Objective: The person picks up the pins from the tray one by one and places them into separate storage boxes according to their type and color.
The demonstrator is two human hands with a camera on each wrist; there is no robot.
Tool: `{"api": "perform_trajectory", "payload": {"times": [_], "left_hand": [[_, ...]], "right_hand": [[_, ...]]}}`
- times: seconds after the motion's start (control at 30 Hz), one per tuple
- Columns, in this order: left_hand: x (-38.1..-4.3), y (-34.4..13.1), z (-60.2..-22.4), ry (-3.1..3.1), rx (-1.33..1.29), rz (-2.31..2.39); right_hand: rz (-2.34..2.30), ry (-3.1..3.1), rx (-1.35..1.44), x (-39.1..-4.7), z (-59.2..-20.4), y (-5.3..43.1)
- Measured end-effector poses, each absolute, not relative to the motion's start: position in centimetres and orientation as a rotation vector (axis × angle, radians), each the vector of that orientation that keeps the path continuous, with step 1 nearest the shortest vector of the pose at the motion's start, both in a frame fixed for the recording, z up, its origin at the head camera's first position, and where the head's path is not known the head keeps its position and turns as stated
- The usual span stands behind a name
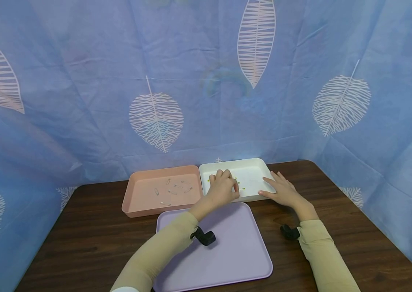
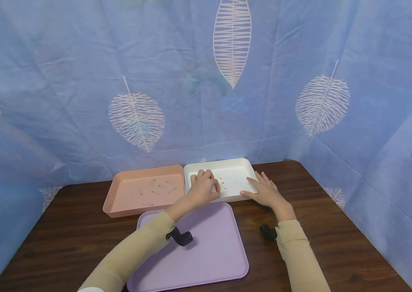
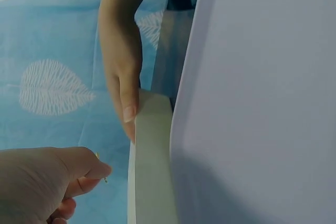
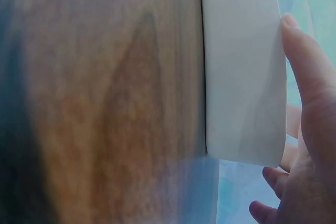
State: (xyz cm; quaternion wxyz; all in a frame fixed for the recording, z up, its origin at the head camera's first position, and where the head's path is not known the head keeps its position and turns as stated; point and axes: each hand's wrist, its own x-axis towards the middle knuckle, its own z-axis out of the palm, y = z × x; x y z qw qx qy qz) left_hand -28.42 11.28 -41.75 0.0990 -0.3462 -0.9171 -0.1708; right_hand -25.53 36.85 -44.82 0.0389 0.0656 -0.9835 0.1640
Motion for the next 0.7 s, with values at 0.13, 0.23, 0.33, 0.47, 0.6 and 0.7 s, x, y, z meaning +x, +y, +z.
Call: {"api": "perform_trajectory", "payload": {"times": [0.13, 0.23, 0.33, 0.47, 0.6, 0.7], "left_hand": [[-29.3, 11.8, -41.7, -2.696, -1.003, -0.484], [-29.9, 12.3, -41.8, -2.695, -0.991, -0.479], [-30.5, 12.9, -42.0, -2.703, -0.979, -0.483], [-31.4, 13.8, -42.4, -2.729, -0.945, -0.490], [-32.1, 14.5, -42.5, -2.776, -0.898, -0.512], [-32.5, 14.9, -42.5, -2.805, -0.870, -0.526]], "right_hand": [[0.504, -3.017, 0.196, -25.4, -44.8, 36.9], [0.505, -3.017, 0.201, -25.4, -44.7, 36.8], [0.500, -3.020, 0.204, -25.4, -44.7, 36.8], [0.494, -3.020, 0.206, -25.4, -44.7, 36.8], [0.496, -3.018, 0.203, -25.4, -44.7, 36.7], [0.485, -3.020, 0.203, -25.5, -44.7, 36.8]]}}
